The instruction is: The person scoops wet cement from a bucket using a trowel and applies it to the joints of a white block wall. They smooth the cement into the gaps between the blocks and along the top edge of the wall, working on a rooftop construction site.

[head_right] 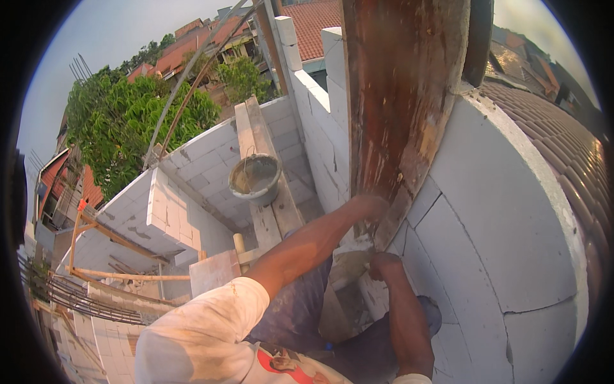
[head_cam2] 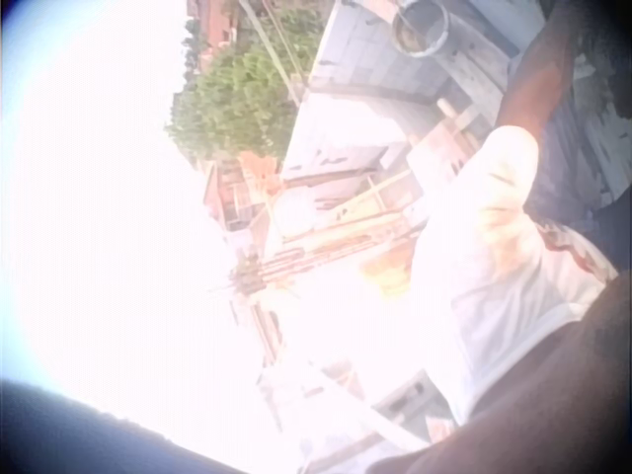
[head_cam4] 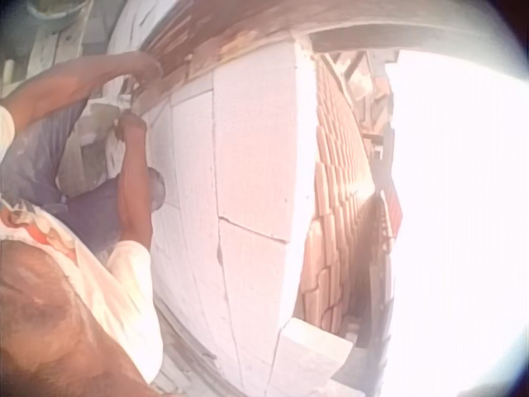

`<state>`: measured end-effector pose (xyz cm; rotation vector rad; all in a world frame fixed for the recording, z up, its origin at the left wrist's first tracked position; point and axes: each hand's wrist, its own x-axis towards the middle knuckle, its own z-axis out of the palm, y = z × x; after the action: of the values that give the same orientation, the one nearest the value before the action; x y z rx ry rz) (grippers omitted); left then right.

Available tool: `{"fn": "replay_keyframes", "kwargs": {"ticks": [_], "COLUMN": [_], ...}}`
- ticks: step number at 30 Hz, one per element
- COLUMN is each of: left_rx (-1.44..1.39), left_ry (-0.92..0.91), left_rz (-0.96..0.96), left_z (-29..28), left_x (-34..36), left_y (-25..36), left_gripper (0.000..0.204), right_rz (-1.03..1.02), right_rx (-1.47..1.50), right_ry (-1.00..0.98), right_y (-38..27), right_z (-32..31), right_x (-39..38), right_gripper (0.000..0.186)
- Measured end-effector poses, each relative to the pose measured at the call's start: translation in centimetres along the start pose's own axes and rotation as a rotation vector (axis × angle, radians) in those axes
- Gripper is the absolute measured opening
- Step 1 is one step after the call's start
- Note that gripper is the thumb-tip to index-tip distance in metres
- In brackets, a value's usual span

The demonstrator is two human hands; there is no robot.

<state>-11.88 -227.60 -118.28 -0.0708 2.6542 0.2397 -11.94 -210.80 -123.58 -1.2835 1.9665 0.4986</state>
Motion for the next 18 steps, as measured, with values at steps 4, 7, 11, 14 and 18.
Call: {"fn": "replay_keyframes", "kwargs": {"ticks": [4, 7, 11, 14, 18], "left_rx": [-0.084, -0.071, 0.029, 0.183, 0.011], "left_ry": [0.029, 0.001, 0.142, 0.202, 0.241], "left_rz": [-0.001, -0.044, 0.063, 0.187, 0.128], "left_z": [0.5, 1.2, 0.9, 0.7, 0.6], "left_x": [0.1, 1.0, 1.0, 0.9, 0.4], "left_y": [-0.3, -1.2, -0.6, -0.6, -0.7], "left_gripper": [0.019, 0.019, 0.019, 0.019, 0.019], "right_rz": [-0.024, -0.037, -0.014, -0.02, -0.038], "right_rx": [0.017, 0.024, 0.006, -0.005, 0.042], "right_ry": [0.009, 0.019, 0.008, 0.01, 0.019], "right_y": [0.0, -0.9, -0.1, 0.0, -0.1], "right_z": [-0.2, -0.9, -0.3, -0.2, -0.3], "right_x": [-0.2, -1.0, -0.2, 0.0, -0.3], "right_gripper": [0.021, 0.023, 0.021, 0.02, 0.023]}}
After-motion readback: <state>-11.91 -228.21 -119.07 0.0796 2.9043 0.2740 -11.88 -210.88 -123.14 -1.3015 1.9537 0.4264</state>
